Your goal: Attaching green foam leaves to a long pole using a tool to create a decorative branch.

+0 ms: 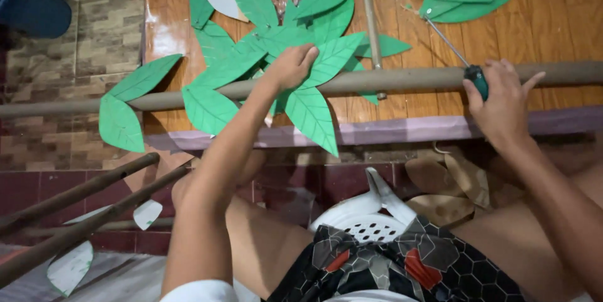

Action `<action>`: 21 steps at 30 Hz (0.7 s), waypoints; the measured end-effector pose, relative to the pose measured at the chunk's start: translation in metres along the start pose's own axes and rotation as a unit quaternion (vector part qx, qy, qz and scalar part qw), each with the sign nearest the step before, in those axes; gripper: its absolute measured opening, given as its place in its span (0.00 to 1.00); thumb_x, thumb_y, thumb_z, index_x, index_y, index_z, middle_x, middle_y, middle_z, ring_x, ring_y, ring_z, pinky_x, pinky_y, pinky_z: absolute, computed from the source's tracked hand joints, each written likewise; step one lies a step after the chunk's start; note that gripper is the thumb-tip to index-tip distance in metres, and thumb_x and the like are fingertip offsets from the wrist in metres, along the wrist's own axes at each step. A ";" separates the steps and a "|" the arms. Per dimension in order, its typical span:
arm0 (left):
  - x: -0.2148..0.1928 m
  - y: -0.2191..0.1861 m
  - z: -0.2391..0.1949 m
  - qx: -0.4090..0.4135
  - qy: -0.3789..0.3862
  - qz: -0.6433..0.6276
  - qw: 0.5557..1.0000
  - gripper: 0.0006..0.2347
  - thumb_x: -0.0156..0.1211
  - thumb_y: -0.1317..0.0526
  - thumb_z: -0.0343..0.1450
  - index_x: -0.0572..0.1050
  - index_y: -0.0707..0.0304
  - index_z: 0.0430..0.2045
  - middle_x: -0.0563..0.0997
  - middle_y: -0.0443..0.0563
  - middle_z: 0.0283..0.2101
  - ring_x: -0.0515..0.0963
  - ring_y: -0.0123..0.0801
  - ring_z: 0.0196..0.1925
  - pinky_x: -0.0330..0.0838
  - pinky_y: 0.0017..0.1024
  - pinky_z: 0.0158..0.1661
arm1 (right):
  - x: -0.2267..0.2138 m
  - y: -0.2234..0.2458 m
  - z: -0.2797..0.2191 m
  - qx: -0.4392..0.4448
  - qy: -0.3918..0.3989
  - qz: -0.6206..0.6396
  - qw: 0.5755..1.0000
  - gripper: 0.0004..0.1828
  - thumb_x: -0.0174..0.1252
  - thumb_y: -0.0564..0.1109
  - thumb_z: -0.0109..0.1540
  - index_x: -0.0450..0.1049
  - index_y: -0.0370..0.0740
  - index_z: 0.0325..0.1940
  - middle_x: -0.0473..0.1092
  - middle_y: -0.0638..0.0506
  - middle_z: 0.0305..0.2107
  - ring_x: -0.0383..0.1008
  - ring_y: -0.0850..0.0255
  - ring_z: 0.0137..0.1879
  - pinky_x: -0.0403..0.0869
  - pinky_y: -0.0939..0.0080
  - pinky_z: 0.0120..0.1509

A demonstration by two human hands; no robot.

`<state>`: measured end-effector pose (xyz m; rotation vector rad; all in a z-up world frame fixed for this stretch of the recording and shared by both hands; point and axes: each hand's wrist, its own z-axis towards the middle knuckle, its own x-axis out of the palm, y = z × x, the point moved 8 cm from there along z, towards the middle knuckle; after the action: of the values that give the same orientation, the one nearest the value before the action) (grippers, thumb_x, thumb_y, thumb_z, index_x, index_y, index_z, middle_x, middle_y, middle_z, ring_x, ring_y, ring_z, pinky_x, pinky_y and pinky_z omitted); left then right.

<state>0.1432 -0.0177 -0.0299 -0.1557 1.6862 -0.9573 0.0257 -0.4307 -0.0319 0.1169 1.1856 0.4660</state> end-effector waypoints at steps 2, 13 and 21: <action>0.001 -0.003 0.004 0.003 0.021 -0.001 1.000 0.19 0.34 0.49 0.82 0.63 0.62 0.25 0.68 0.57 0.24 0.66 0.46 0.27 0.56 0.45 0.32 | 0.001 -0.002 -0.002 0.003 0.002 0.006 1.000 0.17 0.61 0.43 0.74 0.71 0.27 0.61 0.71 0.34 0.60 0.67 0.35 0.72 0.35 0.03 0.66; -0.104 -0.050 -0.048 -0.060 0.014 -0.023 0.998 0.33 0.24 0.36 0.75 0.64 0.60 0.65 0.76 0.61 0.61 0.74 0.49 0.63 0.68 0.51 0.57 | -0.005 0.003 0.000 0.017 0.032 0.000 0.999 0.16 0.60 0.42 0.75 0.70 0.28 0.62 0.71 0.33 0.60 0.68 0.33 0.71 0.38 0.02 0.66; -0.028 -0.087 -0.073 -0.001 0.203 0.297 0.933 0.60 0.55 0.20 0.58 0.29 0.52 0.75 0.33 0.56 0.79 0.36 0.53 0.79 0.38 0.57 0.73 | -0.005 0.000 0.000 0.012 0.033 -0.004 0.999 0.15 0.62 0.41 0.74 0.70 0.27 0.60 0.72 0.33 0.57 0.69 0.32 0.69 0.39 0.02 0.67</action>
<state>0.0584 -0.0226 0.0511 0.5619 1.9402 -0.5442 0.0240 -0.4326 -0.0282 0.1184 1.2572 0.4513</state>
